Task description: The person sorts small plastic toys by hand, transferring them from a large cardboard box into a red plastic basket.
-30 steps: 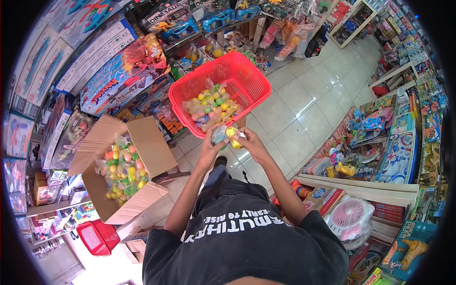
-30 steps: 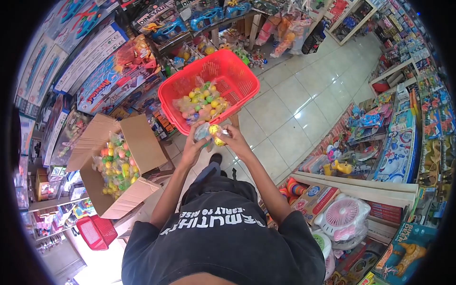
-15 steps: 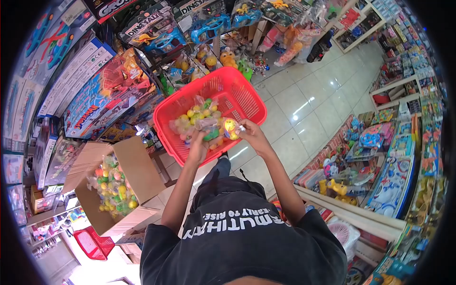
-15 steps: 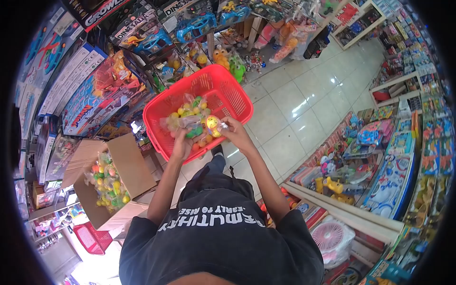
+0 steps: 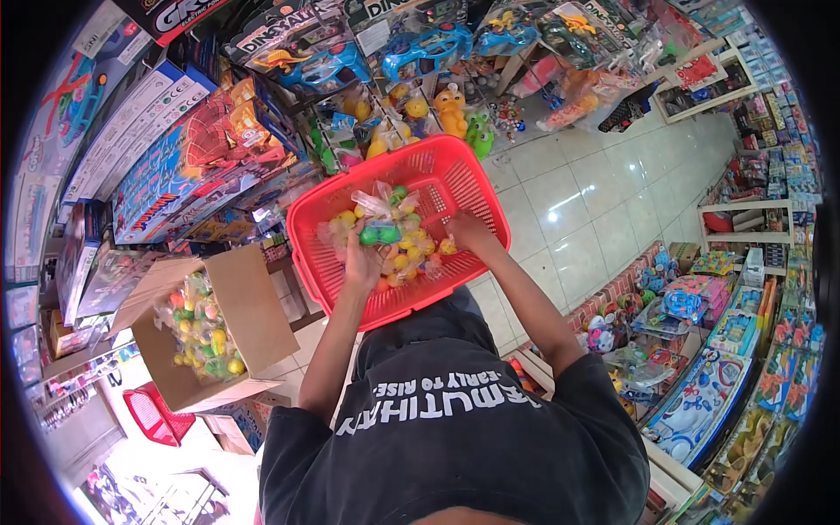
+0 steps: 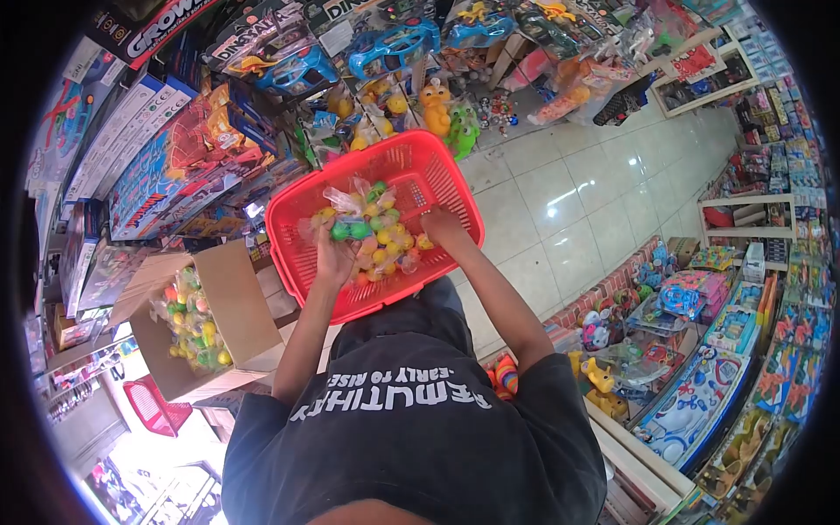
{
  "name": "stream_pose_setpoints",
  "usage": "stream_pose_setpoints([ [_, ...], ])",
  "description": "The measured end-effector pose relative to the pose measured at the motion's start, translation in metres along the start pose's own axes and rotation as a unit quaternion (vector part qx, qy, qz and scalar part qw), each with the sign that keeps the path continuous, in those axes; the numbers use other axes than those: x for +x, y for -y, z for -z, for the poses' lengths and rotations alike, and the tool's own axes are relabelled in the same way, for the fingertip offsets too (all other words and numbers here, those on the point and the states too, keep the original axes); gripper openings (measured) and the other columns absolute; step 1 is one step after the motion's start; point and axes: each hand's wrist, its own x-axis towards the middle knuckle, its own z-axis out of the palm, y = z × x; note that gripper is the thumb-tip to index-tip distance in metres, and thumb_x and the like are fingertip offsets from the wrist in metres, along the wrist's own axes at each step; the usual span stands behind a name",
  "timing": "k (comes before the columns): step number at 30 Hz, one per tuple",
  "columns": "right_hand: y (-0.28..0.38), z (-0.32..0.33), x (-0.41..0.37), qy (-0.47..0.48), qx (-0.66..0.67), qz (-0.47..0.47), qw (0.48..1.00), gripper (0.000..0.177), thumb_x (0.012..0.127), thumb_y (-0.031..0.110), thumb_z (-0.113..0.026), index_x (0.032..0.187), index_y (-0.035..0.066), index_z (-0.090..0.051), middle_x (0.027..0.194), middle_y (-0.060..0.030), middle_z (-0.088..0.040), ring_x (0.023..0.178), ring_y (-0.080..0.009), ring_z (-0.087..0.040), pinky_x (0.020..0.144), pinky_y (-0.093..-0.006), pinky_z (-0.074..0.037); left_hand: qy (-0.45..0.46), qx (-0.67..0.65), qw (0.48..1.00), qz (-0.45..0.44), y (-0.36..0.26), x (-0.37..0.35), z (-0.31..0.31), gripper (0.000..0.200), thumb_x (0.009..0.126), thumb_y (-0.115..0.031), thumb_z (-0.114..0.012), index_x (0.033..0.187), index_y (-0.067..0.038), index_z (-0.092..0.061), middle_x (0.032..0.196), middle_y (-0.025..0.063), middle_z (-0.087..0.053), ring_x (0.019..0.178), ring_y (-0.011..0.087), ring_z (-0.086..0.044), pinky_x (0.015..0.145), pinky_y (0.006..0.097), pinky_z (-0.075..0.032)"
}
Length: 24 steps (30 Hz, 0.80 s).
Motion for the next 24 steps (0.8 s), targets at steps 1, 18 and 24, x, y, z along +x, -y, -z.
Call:
stream_pose_setpoints([
  [1, 0.0, -0.002, 0.004, 0.004, 0.001, 0.004, 1.0, 0.016, 0.068, 0.004, -0.059, 0.083, 0.005, -0.063, 0.094, -0.0149, -0.057, 0.092, -0.0302, -0.055, 0.079, -0.0388, -0.047, -0.027, -0.004, 1.0, -0.005, 0.0, 0.001, 0.002, 0.032, 0.088, -0.035, -0.042, 0.108, -0.011, -0.049, 0.102, 0.0047, -0.058, 0.087, 0.0166, -0.058, 0.059, 0.0226, -0.046],
  [18, -0.04, -0.066, 0.048, 0.264, 0.077, 0.068, 0.959, 0.022, 0.059, 0.005, -0.064, 0.08, 0.0, -0.064, 0.078, -0.0178, -0.064, 0.073, -0.029, -0.064, 0.06, -0.0379, -0.05, -0.024, 0.039, 0.999, -0.01, 0.002, 0.008, -0.018, 0.037, 0.088, -0.037, -0.044, 0.118, -0.014, -0.045, 0.113, 0.0032, -0.052, 0.102, 0.0186, -0.051, 0.085, 0.034, -0.041],
  [24, -0.021, -0.042, 0.044, 0.29, 0.001, 0.039, 0.956, 0.023, 0.058, 0.008, -0.066, 0.079, -0.001, -0.065, 0.078, -0.0175, -0.064, 0.074, -0.0284, -0.064, 0.062, -0.0361, -0.051, 0.012, 0.033, 0.999, 0.011, 0.01, 0.016, -0.024, 0.033, 0.085, -0.034, -0.053, 0.112, -0.014, -0.046, 0.11, 0.0033, -0.055, 0.093, 0.0147, -0.054, 0.075, 0.0293, -0.043],
])
